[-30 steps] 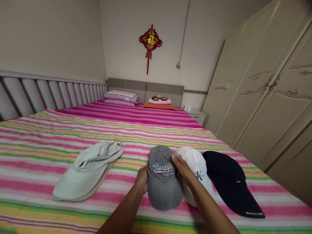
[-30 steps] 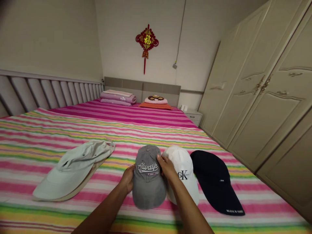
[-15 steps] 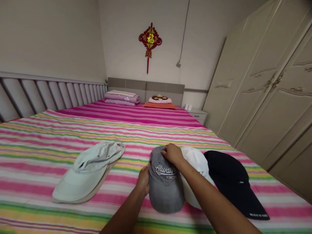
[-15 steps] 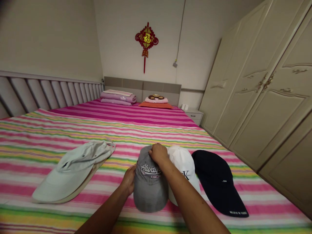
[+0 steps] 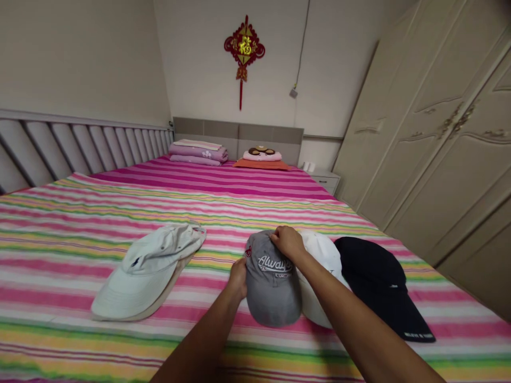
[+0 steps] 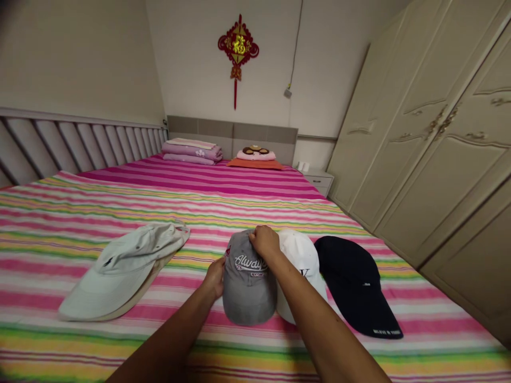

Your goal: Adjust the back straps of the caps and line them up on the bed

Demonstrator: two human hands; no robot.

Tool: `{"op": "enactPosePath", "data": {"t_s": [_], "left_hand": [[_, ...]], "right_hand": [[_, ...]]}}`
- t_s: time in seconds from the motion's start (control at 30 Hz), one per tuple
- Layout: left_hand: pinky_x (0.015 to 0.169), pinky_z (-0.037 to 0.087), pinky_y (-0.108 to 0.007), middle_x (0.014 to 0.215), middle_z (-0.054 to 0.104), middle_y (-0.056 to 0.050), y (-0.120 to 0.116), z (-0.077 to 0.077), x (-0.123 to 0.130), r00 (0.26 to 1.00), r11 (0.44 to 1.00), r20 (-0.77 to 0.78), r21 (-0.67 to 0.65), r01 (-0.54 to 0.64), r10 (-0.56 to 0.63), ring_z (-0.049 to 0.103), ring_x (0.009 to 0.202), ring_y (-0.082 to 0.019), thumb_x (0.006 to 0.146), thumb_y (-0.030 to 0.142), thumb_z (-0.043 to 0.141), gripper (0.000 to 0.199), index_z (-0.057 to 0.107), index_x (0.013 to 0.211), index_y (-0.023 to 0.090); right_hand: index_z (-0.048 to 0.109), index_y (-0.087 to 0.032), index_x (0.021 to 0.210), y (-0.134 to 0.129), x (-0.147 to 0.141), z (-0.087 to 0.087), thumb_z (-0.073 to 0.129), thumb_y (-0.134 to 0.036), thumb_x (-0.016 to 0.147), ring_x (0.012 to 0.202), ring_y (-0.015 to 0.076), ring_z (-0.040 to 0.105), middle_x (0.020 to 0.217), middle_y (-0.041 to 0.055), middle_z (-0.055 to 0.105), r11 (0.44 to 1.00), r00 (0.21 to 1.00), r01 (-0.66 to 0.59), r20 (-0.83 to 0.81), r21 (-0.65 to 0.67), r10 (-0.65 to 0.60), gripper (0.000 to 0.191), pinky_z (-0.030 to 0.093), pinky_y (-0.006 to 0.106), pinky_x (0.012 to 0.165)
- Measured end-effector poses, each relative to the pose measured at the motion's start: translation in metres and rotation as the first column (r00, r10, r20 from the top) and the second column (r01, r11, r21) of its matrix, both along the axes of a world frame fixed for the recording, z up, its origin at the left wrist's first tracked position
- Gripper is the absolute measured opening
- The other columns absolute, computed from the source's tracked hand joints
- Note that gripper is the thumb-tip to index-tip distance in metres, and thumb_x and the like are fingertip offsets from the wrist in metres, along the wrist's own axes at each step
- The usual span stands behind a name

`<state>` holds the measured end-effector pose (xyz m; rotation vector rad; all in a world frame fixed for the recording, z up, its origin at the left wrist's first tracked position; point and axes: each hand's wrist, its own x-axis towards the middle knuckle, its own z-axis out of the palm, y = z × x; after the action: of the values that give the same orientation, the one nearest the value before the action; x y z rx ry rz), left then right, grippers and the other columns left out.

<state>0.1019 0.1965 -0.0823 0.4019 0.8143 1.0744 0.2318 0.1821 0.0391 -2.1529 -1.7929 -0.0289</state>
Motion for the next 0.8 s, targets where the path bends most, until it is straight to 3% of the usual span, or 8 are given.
{"op": "enactPosePath", "data": {"t_s": [0.13,0.23,0.33,0.47,0.53,0.6,0.7,0.8], "left_hand": [[0.062,0.047,-0.031,0.055,0.064,-0.005,-0.005,0.01,-0.008,0.998,0.999,-0.05,0.034,0.041,-0.039,0.06,0.054,-0.018,0.07,0.023,0.053,0.012,0.06,0.067,0.013],[0.058,0.046,-0.028,0.057,0.063,-0.005,-0.009,0.016,-0.014,0.996,0.996,-0.069,0.072,0.056,-0.051,0.058,0.051,-0.016,0.07,0.024,0.051,0.013,0.059,0.07,0.013],[0.052,0.042,-0.025,0.054,0.061,-0.002,-0.016,0.017,-0.019,0.993,0.994,-0.109,0.094,0.05,-0.04,0.055,0.047,-0.013,0.066,0.019,0.054,0.006,0.056,0.067,0.014],[0.05,0.037,-0.021,0.056,0.06,0.003,-0.033,0.011,-0.024,0.979,0.995,-0.201,0.094,-0.014,0.032,0.053,0.046,-0.011,0.061,0.015,0.059,0.021,0.055,0.081,0.017],[0.052,0.037,-0.021,0.059,0.06,0.003,-0.04,0.007,-0.025,0.968,0.994,-0.239,0.096,-0.055,0.077,0.054,0.05,-0.011,0.058,0.011,0.06,0.039,0.051,0.096,0.018],[0.053,0.037,-0.021,0.058,0.06,0.003,-0.044,0.006,-0.026,0.96,0.99,-0.257,0.113,-0.081,0.108,0.054,0.051,-0.012,0.056,0.007,0.059,0.048,0.048,0.102,0.016],[0.054,0.038,-0.021,0.056,0.06,0.003,-0.043,0.007,-0.027,0.962,0.984,-0.243,0.152,-0.091,0.127,0.054,0.051,-0.011,0.055,0.005,0.056,0.044,0.049,0.098,0.014],[0.053,0.038,-0.021,0.055,0.06,0.002,-0.041,0.008,-0.027,0.967,0.979,-0.22,0.182,-0.093,0.132,0.053,0.049,-0.011,0.053,0.006,0.056,0.041,0.051,0.093,0.013]], "right_hand": [[0.061,-0.018,0.085,-0.018,0.006,0.004,0.041,-0.033,0.083,0.082,0.0175,0.058,0.089,0.0071,0.066,0.997,0.996,0.034,-0.081,0.072,-0.028,0.025,0.035,0.026,0.063],[0.06,-0.017,0.078,-0.055,0.013,-0.007,0.035,-0.029,0.084,0.078,0.019,0.058,0.082,0.0087,0.066,0.995,0.988,0.074,-0.139,0.069,-0.064,0.029,0.034,0.027,0.062],[0.06,-0.017,0.069,-0.101,0.014,-0.036,0.041,-0.027,0.08,0.07,0.0218,0.06,0.07,0.0111,0.066,0.994,0.969,0.113,-0.221,-0.011,-0.112,0.024,0.033,0.027,0.057],[0.057,-0.014,0.095,-0.143,0.004,-0.082,0.047,-0.035,0.076,0.071,0.0239,0.062,0.072,0.0112,0.067,0.989,0.896,0.135,-0.42,-0.059,-0.147,0.03,0.039,0.028,0.058],[0.055,-0.015,0.095,-0.151,-0.002,-0.097,0.05,-0.037,0.073,0.077,0.0231,0.062,0.078,0.0103,0.067,0.99,0.84,0.135,-0.526,-0.03,-0.13,0.031,0.041,0.028,0.064],[0.054,-0.019,0.082,-0.157,-0.004,-0.105,0.049,-0.038,0.073,0.073,0.0209,0.061,0.073,0.0067,0.065,0.986,0.772,0.164,-0.623,0.007,-0.124,0.022,0.042,0.027,0.064],[0.043,-0.022,0.057,-0.168,0.002,-0.112,0.04,-0.046,0.076,0.044,0.0155,0.052,0.044,-0.0018,0.05,0.968,0.621,0.249,-0.764,-0.018,-0.174,0.031,0.039,0.026,0.046],[0.035,-0.023,0.05,-0.186,0.017,-0.117,0.034,-0.053,0.077,0.028,0.0106,0.039,0.034,-0.0057,0.038,0.94,0.44,0.323,-0.862,-0.11,-0.252,0.04,0.026,0.022,0.031]]}}
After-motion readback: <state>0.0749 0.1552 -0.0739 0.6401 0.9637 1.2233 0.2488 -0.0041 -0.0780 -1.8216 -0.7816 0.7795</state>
